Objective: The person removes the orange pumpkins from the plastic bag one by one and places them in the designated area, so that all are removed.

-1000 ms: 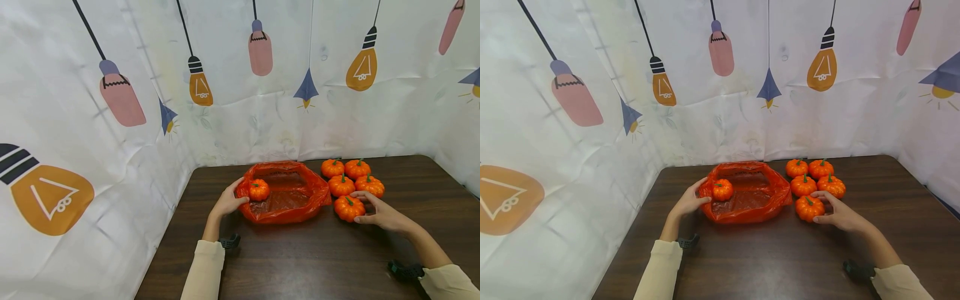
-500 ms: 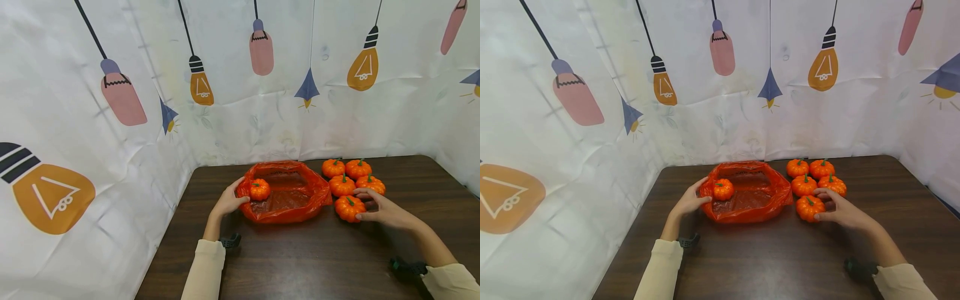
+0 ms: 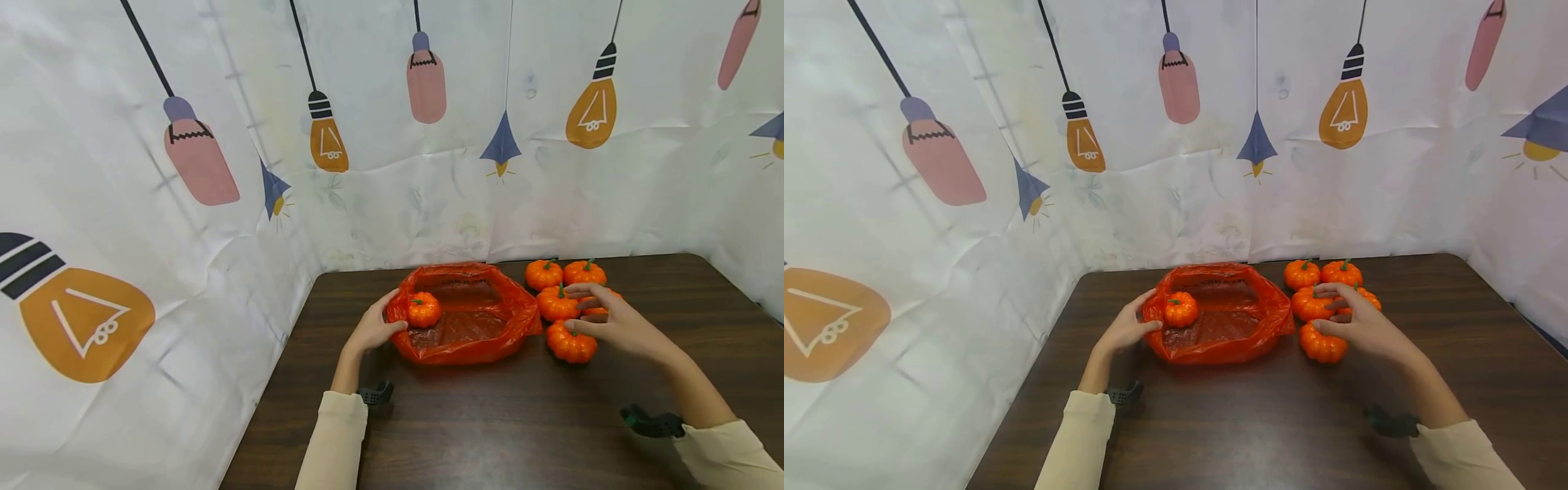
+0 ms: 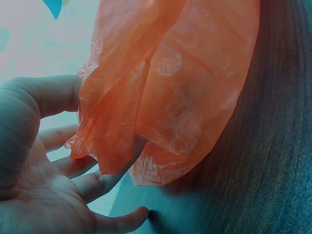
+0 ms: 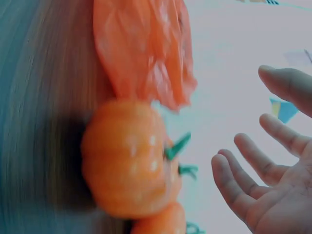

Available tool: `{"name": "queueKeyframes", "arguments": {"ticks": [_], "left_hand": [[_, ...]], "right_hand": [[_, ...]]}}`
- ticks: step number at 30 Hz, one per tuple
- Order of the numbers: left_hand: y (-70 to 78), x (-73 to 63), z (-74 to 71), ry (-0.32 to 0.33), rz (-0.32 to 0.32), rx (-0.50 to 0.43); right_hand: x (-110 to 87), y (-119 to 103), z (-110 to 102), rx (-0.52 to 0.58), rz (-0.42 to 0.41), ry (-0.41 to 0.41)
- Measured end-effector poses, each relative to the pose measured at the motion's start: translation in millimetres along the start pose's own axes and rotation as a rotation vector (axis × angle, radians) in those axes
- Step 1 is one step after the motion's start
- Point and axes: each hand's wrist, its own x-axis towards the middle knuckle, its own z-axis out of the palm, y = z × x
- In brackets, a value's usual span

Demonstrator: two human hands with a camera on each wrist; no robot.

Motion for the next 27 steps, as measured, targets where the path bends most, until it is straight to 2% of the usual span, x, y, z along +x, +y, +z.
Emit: {"name": "queueKeyframes", "arguments": {"ticks": [13, 20, 27], "left_hand": [[1.3, -1.3, -0.1, 0.001, 0.003, -0.015], [0.1, -0.2, -0.3, -0.004, 0.012, -0.012], [2.0, -2.0, -1.6, -0.014, 0.009, 0.006]], "right_hand": [[34.7, -25.4, 47.5, 0.142, -0.062, -0.040], [53.9, -28.2, 76.2, 0.217, -0.030, -0.041], [69.6, -36.4, 100.6, 0.257, -0.034, -0.044]]}}
